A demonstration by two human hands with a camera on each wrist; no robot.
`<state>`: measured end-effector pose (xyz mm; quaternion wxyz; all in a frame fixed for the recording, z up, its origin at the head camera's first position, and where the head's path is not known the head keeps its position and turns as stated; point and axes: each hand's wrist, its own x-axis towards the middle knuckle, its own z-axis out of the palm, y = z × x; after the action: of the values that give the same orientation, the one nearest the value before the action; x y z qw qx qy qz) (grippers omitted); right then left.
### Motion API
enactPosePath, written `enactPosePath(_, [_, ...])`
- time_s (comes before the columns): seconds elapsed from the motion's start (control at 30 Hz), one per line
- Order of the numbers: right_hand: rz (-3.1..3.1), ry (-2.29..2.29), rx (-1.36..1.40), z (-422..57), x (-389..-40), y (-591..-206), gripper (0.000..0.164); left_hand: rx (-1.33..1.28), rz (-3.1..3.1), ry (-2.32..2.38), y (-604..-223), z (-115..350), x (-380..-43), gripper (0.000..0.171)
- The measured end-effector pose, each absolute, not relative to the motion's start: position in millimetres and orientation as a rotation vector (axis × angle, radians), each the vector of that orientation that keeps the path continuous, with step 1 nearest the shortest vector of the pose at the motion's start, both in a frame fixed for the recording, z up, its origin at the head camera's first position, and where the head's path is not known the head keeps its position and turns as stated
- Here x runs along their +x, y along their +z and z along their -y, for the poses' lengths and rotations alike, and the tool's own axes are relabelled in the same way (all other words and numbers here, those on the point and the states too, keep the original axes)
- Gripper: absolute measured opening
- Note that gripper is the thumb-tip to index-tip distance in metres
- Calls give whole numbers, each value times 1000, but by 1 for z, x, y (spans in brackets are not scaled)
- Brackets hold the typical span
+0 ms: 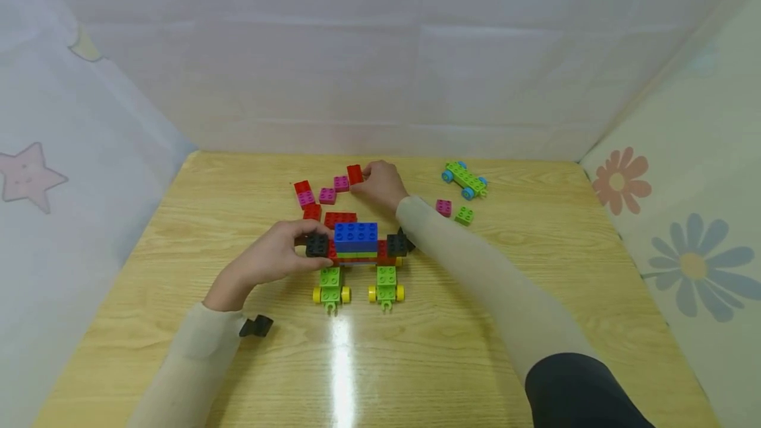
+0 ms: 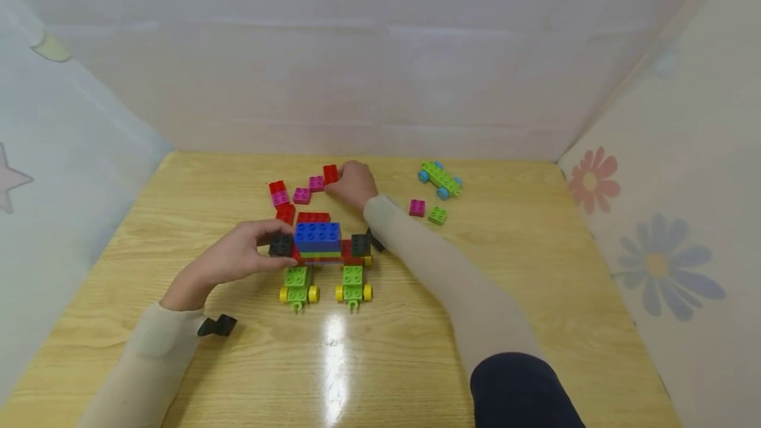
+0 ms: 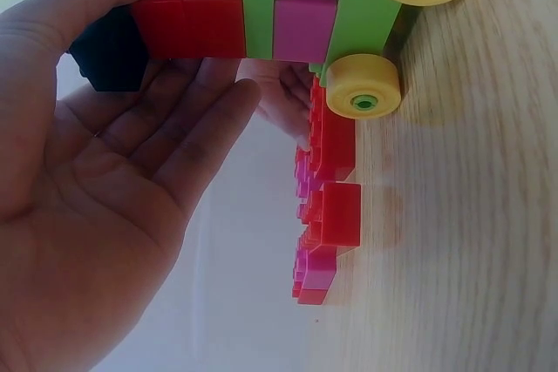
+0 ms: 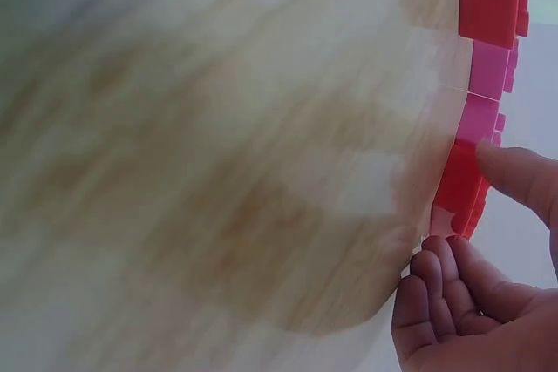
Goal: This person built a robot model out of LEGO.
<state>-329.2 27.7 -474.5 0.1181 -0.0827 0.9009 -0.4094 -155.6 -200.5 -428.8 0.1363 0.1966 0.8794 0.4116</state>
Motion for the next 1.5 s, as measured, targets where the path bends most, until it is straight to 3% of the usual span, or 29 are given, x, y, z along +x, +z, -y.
enactPosePath(0.07, [-2639,-1193,-227,-27,-330,-473,28,561,-2546,1194,-429,201,-156,42])
enactPosePath(0.2, [-2666,-1133,-201,-24,-334,-472,51,553,-2549,1194,-429,201,-155,43])
enactPosePath(0.3, [-2696,-1075,-179,-22,-338,-472,56,565,-2557,1191,-429,201,-155,43])
enactPosePath(0.57, [-2696,-1073,-193,-22,-343,-471,53,584,-2562,1181,-429,201,-154,43])
enactPosePath(0.8, [-2698,-1082,-204,-32,-341,-467,20,575,-2568,1178,-429,199,-155,44])
enactPosePath(1.0, [-2699,-1058,-213,-42,-340,-467,35,542,-2571,1175,-429,200,-154,44])
enactPosePath(1.5, [-2675,-1141,-359,-84,-315,-428,43,551,-2577,1167,-429,200,-154,43])
